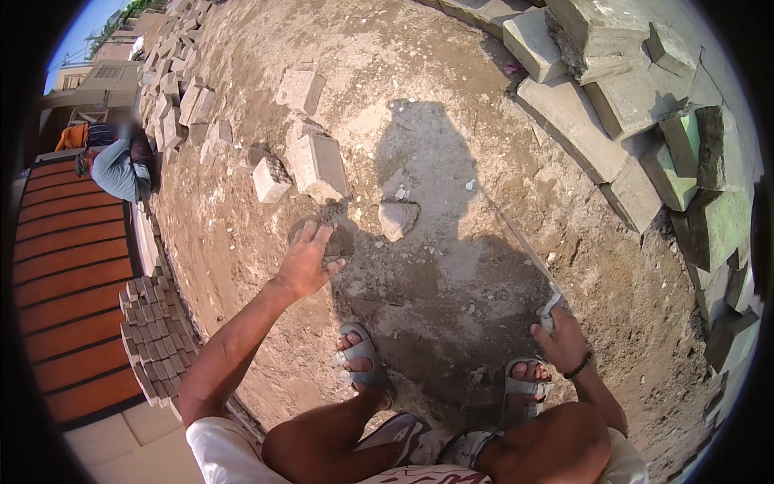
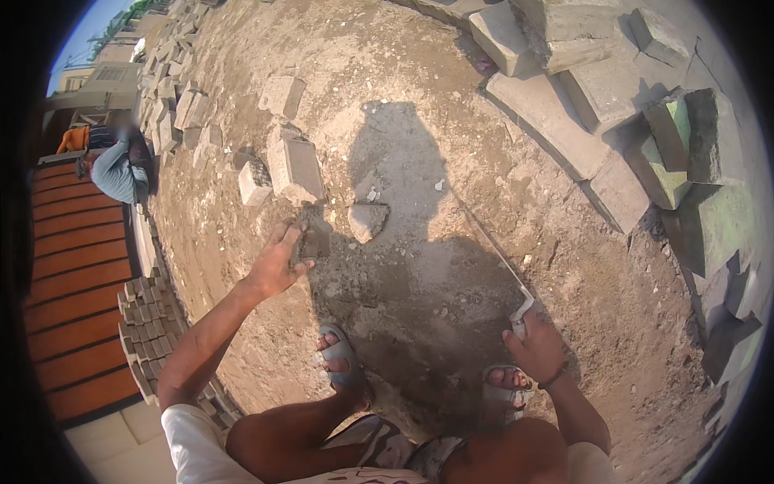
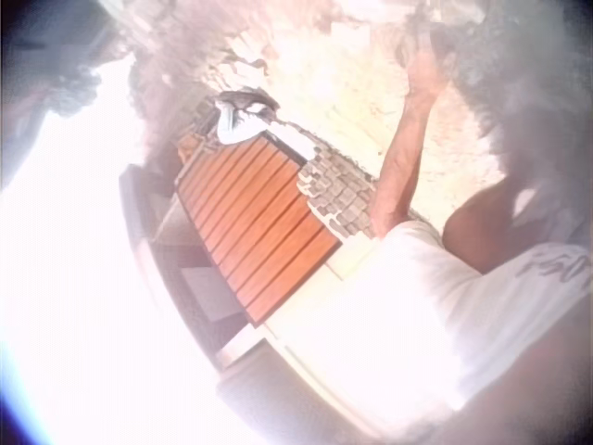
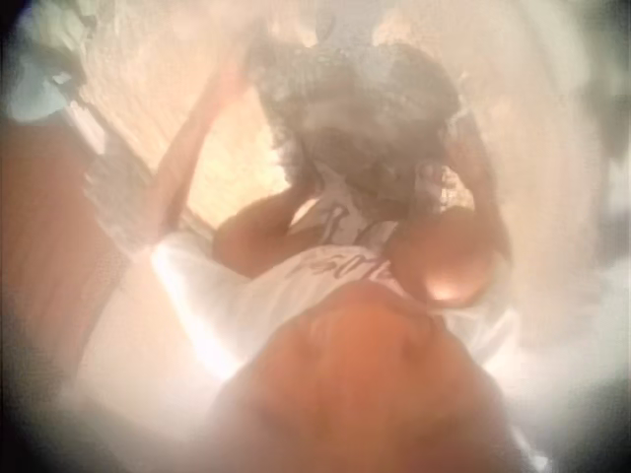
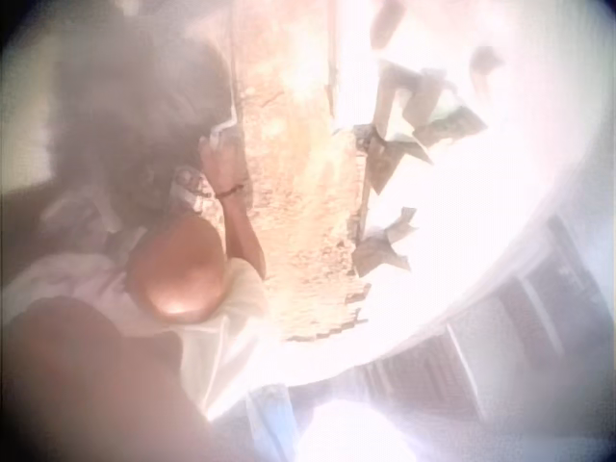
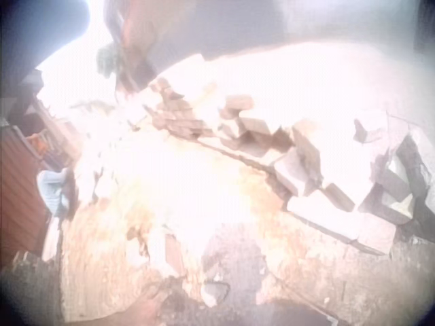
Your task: The person scoops mortar with a trowel and spreads it onto individual bricks, then places them into a pile. The person repeats this process for several bricks.
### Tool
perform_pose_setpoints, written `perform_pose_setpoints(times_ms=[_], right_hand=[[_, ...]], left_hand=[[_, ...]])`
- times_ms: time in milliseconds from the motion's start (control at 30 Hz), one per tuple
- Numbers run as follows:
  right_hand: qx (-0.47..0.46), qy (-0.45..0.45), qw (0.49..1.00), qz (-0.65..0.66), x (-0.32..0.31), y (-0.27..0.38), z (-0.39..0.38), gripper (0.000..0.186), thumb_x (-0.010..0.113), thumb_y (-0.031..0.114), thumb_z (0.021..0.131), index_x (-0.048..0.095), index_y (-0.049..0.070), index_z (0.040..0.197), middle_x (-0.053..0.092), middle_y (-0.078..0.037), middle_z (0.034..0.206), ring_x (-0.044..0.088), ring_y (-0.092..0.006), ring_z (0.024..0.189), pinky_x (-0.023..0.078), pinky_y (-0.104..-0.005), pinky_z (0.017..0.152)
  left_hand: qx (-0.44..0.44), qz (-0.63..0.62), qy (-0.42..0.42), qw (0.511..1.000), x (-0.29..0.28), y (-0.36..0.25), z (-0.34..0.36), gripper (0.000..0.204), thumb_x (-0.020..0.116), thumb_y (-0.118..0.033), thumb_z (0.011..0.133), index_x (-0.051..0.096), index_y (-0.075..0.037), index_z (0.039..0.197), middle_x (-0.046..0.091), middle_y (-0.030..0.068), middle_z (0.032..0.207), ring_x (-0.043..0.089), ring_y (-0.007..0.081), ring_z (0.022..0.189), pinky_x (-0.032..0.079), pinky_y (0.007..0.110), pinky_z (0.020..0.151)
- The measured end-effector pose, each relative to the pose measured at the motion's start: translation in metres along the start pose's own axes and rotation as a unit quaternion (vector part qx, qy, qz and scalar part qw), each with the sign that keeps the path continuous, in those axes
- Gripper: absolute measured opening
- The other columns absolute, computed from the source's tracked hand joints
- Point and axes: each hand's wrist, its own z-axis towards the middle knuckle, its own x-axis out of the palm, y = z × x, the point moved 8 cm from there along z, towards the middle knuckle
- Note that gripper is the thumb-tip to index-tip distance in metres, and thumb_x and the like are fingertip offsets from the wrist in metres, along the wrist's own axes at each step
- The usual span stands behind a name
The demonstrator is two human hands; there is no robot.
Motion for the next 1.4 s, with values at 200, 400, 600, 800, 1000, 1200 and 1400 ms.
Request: perform_pose_setpoints(times_ms=[200, 400, 600, 800, 1000, 1200, 1400], right_hand=[[0.041, 0.062, 0.995, -0.061, 0.035, 0.022, -0.011, 0.038, 0.061, 0.033, 0.089, 0.052, 0.002, 0.107, 0.065, -0.025, 0.081, 0.064, -0.045, 0.08, 0.05, -0.053, 0.074], [0.061, 0.039, 0.996, -0.046, 0.054, 0.047, -0.047, 0.034, 0.059, 0.029, 0.09, 0.051, 0.001, 0.107, 0.065, -0.024, 0.08, 0.065, -0.0438, 0.08, 0.05, -0.0521, 0.075], [0.071, -0.079, 0.989, -0.099, 0.067, 0.038, -0.078, 0.036, 0.062, 0.029, 0.088, 0.051, -0.001, 0.104, 0.064, -0.023, 0.076, 0.065, -0.0427, 0.079, 0.051, -0.0529, 0.069], [0.087, -0.101, 0.983, -0.125, 0.06, 0.071, -0.069, 0.037, 0.065, 0.028, 0.085, 0.052, -0.002, 0.104, 0.065, -0.024, 0.079, 0.064, -0.0445, 0.082, 0.051, -0.0529, 0.071], [0.052, -0.103, 0.976, -0.185, 0.072, 0.102, -0.038, 0.037, 0.068, 0.029, 0.084, 0.057, -0.002, 0.101, 0.066, -0.025, 0.083, 0.064, -0.0459, 0.086, 0.051, -0.0533, 0.074], [0.062, -0.077, 0.977, -0.188, 0.091, 0.111, -0.03, 0.04, 0.067, 0.033, 0.084, 0.06, -0.003, 0.101, 0.067, -0.026, 0.086, 0.064, -0.0453, 0.087, 0.051, -0.0526, 0.076], [0.053, -0.067, 0.976, -0.203, 0.095, 0.116, -0.033, 0.041, 0.066, 0.034, 0.084, 0.058, -0.002, 0.103, 0.067, -0.026, 0.085, 0.064, -0.0452, 0.086, 0.051, -0.0523, 0.075]], left_hand=[[0.163, -0.006, -0.009, 0.987, 0.035, -0.063, 0.042, 0.09, 0.079, -0.021, 0.077, 0.028, -0.006, 0.15, 0.028, 0.0318, 0.147, 0.035, 0.0523, 0.132, 0.036, 0.053, 0.108], [0.25, -0.011, -0.017, 0.968, 0.046, -0.076, 0.072, 0.09, 0.08, -0.015, 0.074, 0.03, -0.007, 0.149, 0.032, 0.0332, 0.143, 0.039, 0.0522, 0.126, 0.037, 0.054, 0.105], [0.285, 0.025, -0.033, 0.958, 0.056, -0.069, 0.079, 0.084, 0.079, -0.014, 0.074, 0.036, -0.006, 0.146, 0.042, 0.0272, 0.134, 0.047, 0.0469, 0.117, 0.042, 0.051, 0.098], [0.304, -0.022, -0.011, 0.952, 0.058, -0.057, 0.086, 0.086, 0.082, -0.015, 0.071, 0.039, -0.006, 0.145, 0.048, 0.0252, 0.13, 0.052, 0.0444, 0.115, 0.046, 0.046, 0.096], [0.294, 0.045, -0.065, 0.953, 0.053, -0.055, 0.09, 0.086, 0.084, -0.017, 0.071, 0.04, -0.006, 0.144, 0.05, 0.0238, 0.128, 0.053, 0.0425, 0.117, 0.047, 0.046, 0.096], [0.283, -0.002, -0.049, 0.958, 0.042, -0.061, 0.082, 0.083, 0.086, -0.017, 0.069, 0.044, -0.004, 0.14, 0.053, 0.0231, 0.125, 0.055, 0.041, 0.115, 0.049, 0.045, 0.093], [0.301, 0.016, -0.064, 0.951, 0.049, -0.06, 0.081, 0.083, 0.086, -0.017, 0.069, 0.045, -0.002, 0.139, 0.054, 0.0239, 0.124, 0.053, 0.0415, 0.118, 0.049, 0.045, 0.093]])
